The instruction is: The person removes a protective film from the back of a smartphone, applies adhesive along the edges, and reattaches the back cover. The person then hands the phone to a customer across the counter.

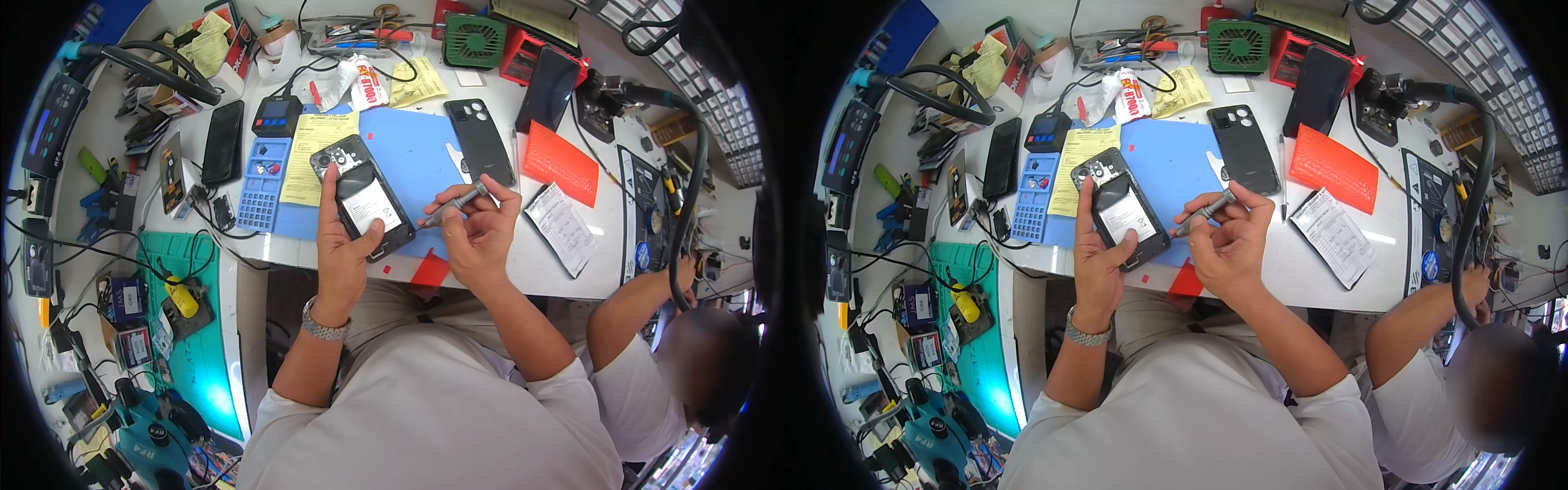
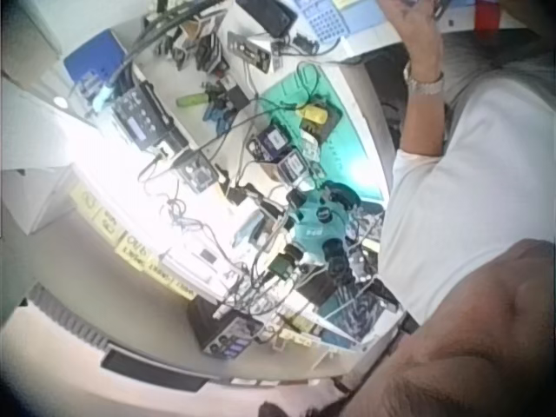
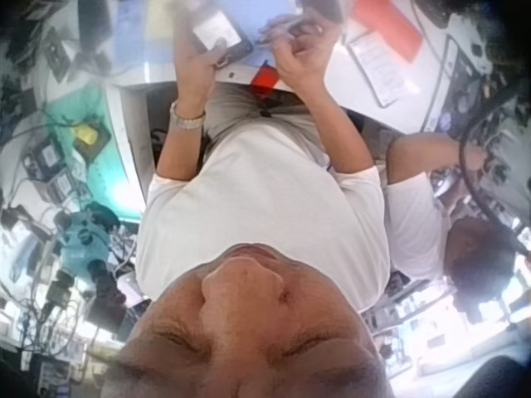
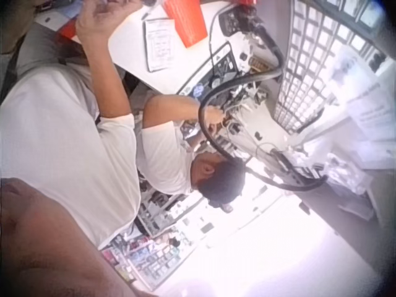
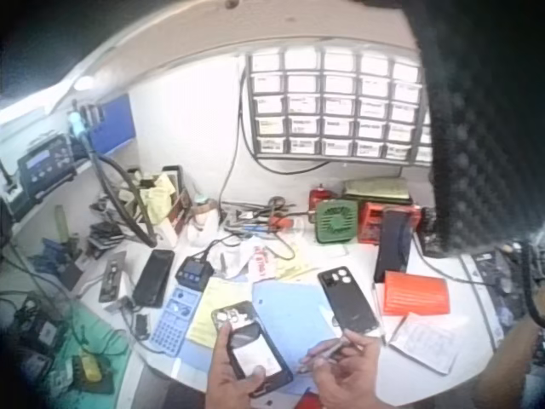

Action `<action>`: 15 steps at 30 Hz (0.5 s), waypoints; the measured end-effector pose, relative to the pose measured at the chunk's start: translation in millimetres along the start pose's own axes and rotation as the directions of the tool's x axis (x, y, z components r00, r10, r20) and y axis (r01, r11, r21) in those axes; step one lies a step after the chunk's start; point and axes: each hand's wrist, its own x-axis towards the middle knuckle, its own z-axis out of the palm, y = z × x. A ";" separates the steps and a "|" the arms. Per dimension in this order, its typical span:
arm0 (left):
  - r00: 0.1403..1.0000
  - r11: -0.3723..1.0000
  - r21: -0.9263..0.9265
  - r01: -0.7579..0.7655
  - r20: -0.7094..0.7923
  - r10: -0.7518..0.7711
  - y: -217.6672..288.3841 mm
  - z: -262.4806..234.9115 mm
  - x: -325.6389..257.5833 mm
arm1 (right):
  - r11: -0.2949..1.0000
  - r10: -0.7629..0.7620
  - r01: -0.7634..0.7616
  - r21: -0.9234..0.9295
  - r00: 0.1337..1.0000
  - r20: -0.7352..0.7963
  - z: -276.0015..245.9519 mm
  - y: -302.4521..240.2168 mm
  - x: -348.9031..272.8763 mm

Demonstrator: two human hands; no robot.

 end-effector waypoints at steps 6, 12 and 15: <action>0.997 0.966 -0.256 0.042 -0.056 -0.059 11.9 3.4 0.1 | 0.999 -0.002 0.002 0.040 1.000 0.006 14.4 -3.2 -1.1; 0.998 0.969 -0.244 0.047 -0.021 -0.054 15.1 3.8 -0.7 | 1.000 -0.027 0.028 -0.002 0.998 0.052 25.0 -1.0 -4.2; 0.998 0.971 -0.233 0.051 -0.017 -0.056 15.5 3.2 -1.0 | 1.000 -0.005 0.005 0.000 0.999 0.045 30.3 -2.8 -6.2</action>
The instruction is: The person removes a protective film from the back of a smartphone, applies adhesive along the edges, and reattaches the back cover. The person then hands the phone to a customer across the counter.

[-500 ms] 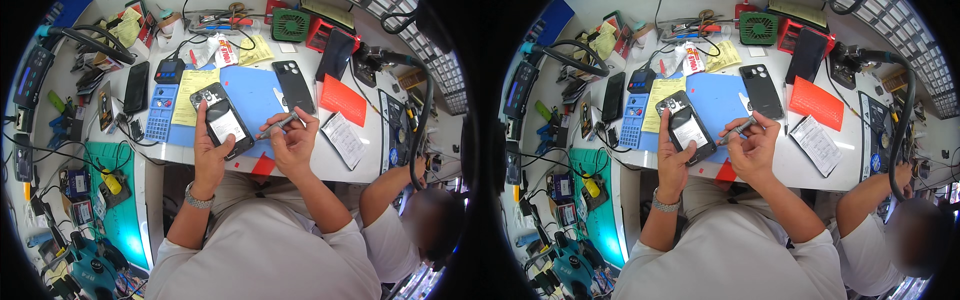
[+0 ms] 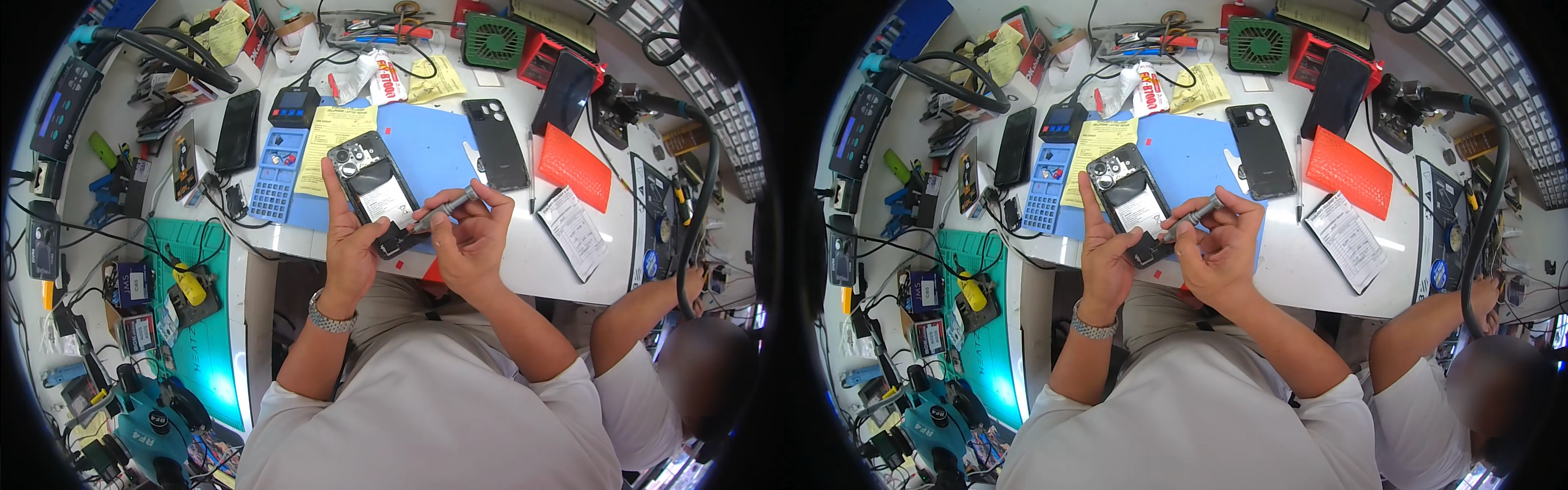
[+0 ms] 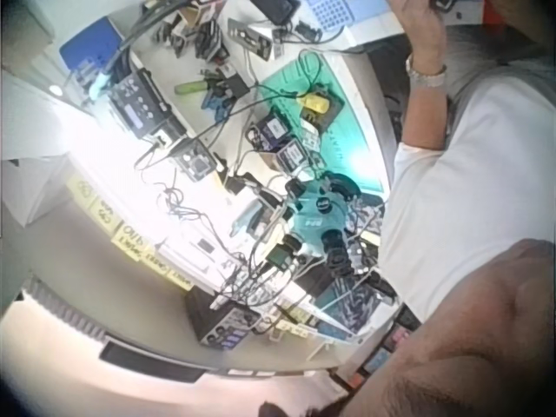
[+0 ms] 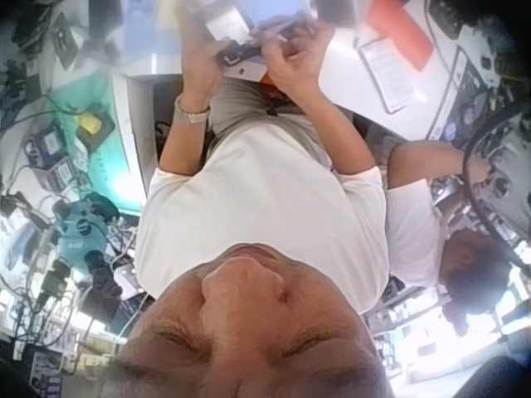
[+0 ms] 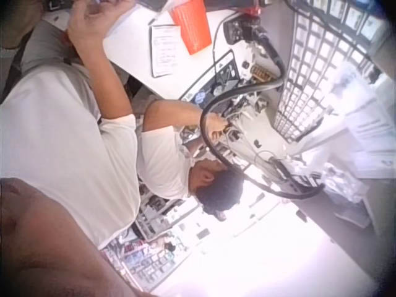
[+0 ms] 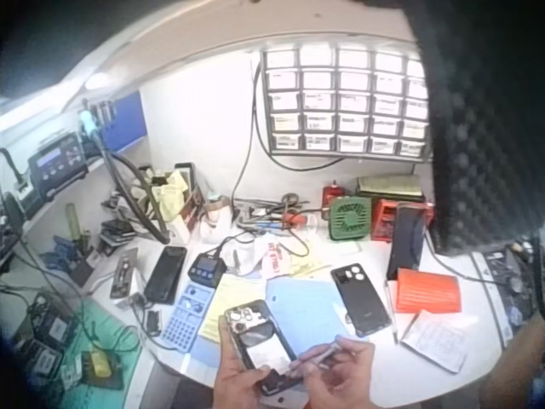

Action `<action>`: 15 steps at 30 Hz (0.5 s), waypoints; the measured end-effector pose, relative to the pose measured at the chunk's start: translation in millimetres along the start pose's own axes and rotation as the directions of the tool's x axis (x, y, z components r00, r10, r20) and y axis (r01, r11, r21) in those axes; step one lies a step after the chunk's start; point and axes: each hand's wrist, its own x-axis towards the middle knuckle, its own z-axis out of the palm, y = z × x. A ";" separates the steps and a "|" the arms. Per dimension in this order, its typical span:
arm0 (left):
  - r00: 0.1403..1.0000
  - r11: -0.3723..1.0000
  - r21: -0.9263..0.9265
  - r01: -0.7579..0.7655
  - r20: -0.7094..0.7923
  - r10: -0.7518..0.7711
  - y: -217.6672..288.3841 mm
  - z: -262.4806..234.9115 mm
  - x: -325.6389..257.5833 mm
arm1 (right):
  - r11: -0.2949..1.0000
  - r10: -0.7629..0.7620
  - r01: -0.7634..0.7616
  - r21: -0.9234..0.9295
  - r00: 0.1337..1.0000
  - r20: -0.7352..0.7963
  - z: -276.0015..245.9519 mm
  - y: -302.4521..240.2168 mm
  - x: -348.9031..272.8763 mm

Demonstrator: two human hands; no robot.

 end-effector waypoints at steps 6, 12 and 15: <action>0.999 1.000 0.015 -0.023 -0.023 0.023 -4.9 -2.3 0.8 | 0.999 -0.032 0.032 0.011 0.999 -0.003 2.4 5.9 1.2; 1.000 0.999 0.031 -0.014 -0.022 0.015 -5.7 -5.2 1.2 | 1.000 -0.025 0.025 0.012 1.000 0.016 1.6 10.3 -0.2; 1.000 0.999 0.027 -0.016 -0.022 0.017 -7.3 -6.3 1.8 | 1.000 -0.015 0.015 -0.016 1.000 0.024 -0.3 11.3 -1.8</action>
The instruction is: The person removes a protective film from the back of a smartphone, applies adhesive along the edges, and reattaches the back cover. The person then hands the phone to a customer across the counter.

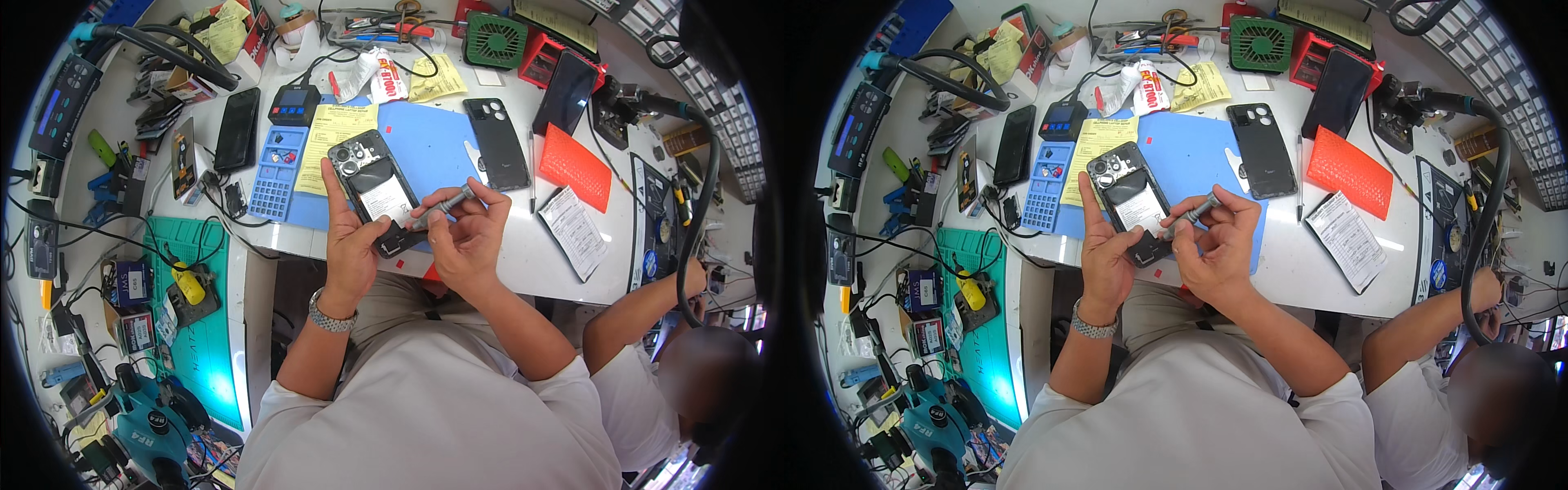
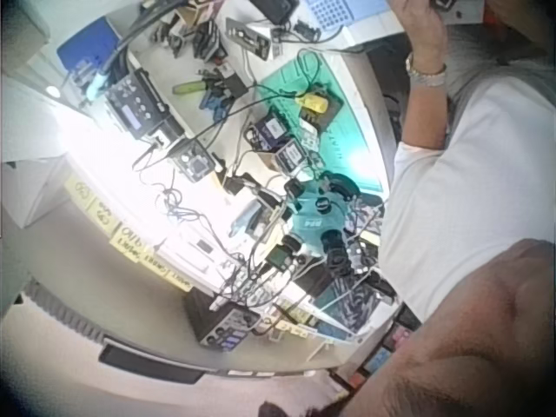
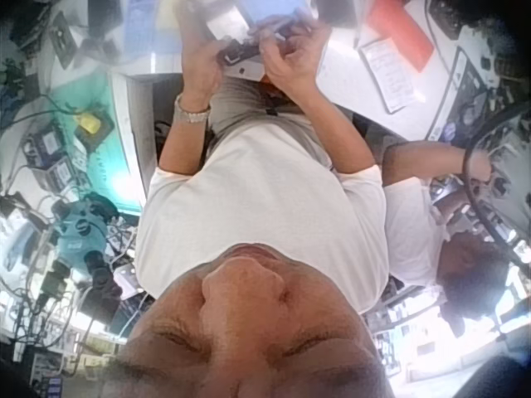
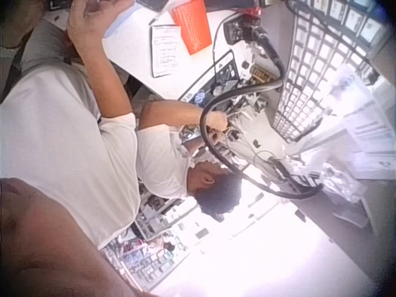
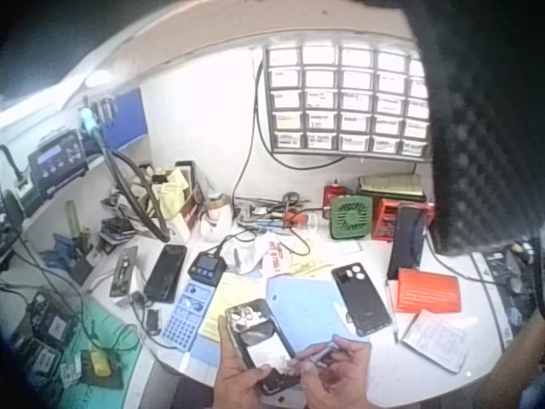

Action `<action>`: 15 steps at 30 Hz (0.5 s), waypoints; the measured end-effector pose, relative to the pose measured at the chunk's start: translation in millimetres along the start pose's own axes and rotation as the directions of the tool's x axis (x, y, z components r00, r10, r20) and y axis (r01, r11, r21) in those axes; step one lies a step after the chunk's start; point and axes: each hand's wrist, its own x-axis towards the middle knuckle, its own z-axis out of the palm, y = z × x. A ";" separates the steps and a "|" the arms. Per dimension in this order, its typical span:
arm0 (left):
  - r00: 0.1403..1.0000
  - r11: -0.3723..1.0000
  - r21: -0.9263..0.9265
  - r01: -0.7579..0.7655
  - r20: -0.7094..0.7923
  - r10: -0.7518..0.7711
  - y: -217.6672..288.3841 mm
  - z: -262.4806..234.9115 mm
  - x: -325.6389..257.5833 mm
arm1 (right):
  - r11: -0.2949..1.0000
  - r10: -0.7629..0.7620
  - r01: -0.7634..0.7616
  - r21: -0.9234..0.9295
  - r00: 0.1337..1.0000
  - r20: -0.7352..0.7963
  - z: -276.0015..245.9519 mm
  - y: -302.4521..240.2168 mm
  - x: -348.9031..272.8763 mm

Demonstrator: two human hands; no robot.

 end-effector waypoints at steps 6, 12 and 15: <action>1.000 1.000 -0.010 0.006 -0.005 -0.006 0.3 0.1 -0.9 | 0.997 -0.029 0.029 -0.072 1.000 -0.007 0.9 -3.3 0.5; 1.000 1.000 0.007 0.001 0.001 -0.001 -0.1 -1.4 -0.6 | 0.997 -0.037 0.037 -0.071 0.999 -0.010 4.3 -6.8 0.7; 1.000 1.000 0.008 -0.004 -0.007 0.005 0.1 -0.4 -1.1 | 0.993 -0.076 0.077 -0.092 0.997 0.013 4.0 -5.9 0.3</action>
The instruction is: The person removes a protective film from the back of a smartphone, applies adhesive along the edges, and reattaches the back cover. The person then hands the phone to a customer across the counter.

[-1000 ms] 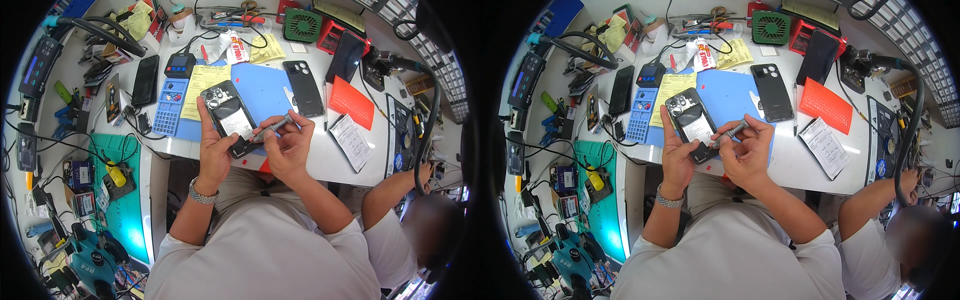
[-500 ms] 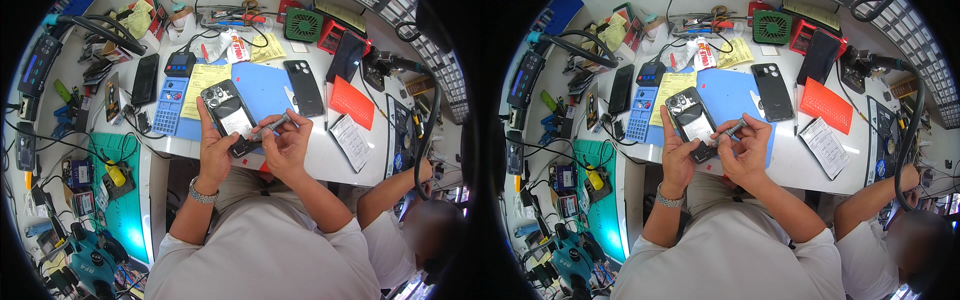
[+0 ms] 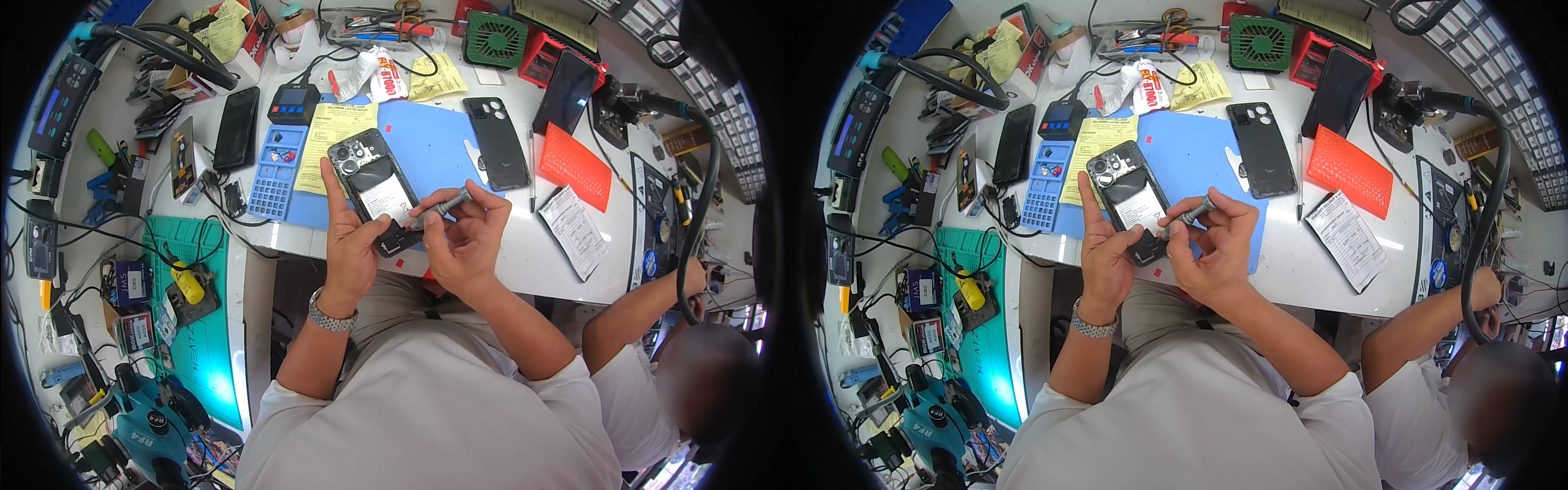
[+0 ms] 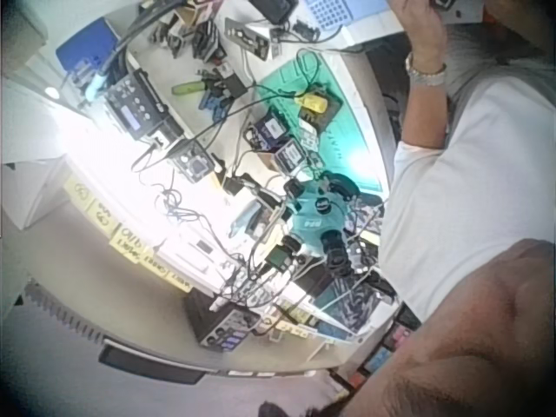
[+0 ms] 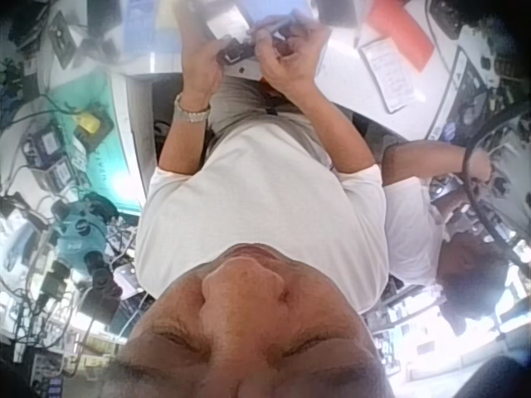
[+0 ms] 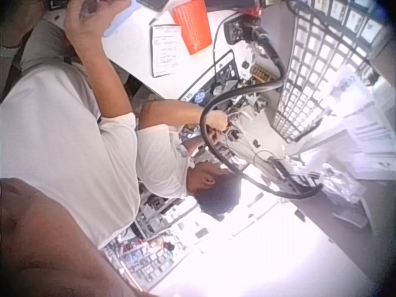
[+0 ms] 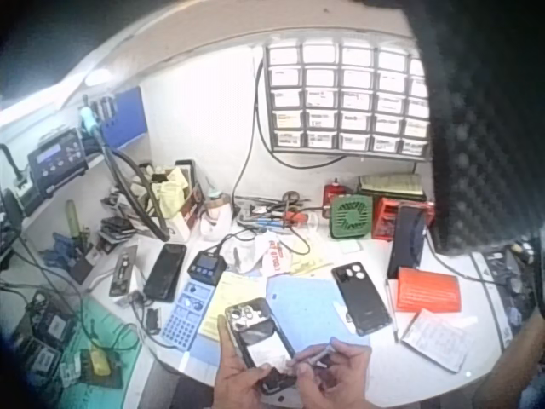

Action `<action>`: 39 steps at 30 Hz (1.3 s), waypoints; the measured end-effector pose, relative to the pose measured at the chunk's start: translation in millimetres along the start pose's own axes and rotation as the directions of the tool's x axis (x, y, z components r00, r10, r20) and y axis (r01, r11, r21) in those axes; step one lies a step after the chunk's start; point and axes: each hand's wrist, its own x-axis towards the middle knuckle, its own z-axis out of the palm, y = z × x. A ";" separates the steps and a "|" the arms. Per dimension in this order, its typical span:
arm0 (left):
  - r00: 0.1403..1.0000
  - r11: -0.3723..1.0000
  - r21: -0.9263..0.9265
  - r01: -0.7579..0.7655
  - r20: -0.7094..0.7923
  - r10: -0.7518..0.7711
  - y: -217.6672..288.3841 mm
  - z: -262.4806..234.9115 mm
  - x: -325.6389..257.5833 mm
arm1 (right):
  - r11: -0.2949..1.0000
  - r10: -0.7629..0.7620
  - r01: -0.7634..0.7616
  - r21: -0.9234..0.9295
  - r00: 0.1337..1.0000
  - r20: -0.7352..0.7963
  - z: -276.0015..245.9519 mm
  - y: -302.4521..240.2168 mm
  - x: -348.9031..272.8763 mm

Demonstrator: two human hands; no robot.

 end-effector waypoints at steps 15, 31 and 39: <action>1.000 1.000 -0.003 -0.007 -0.026 0.007 -0.8 1.9 -0.7 | 0.983 -0.145 0.148 -0.108 0.989 0.038 -1.5 5.2 -4.5; 1.000 0.999 0.035 0.015 0.022 -0.016 -0.2 -4.8 -1.0 | 0.860 -0.309 0.412 -0.301 0.890 0.337 -9.0 -31.9 9.4; 1.000 1.000 0.015 -0.008 0.003 0.008 -7.6 -0.3 -2.1 | 0.989 -0.142 0.141 -0.053 0.990 -0.015 -10.1 -4.4 8.5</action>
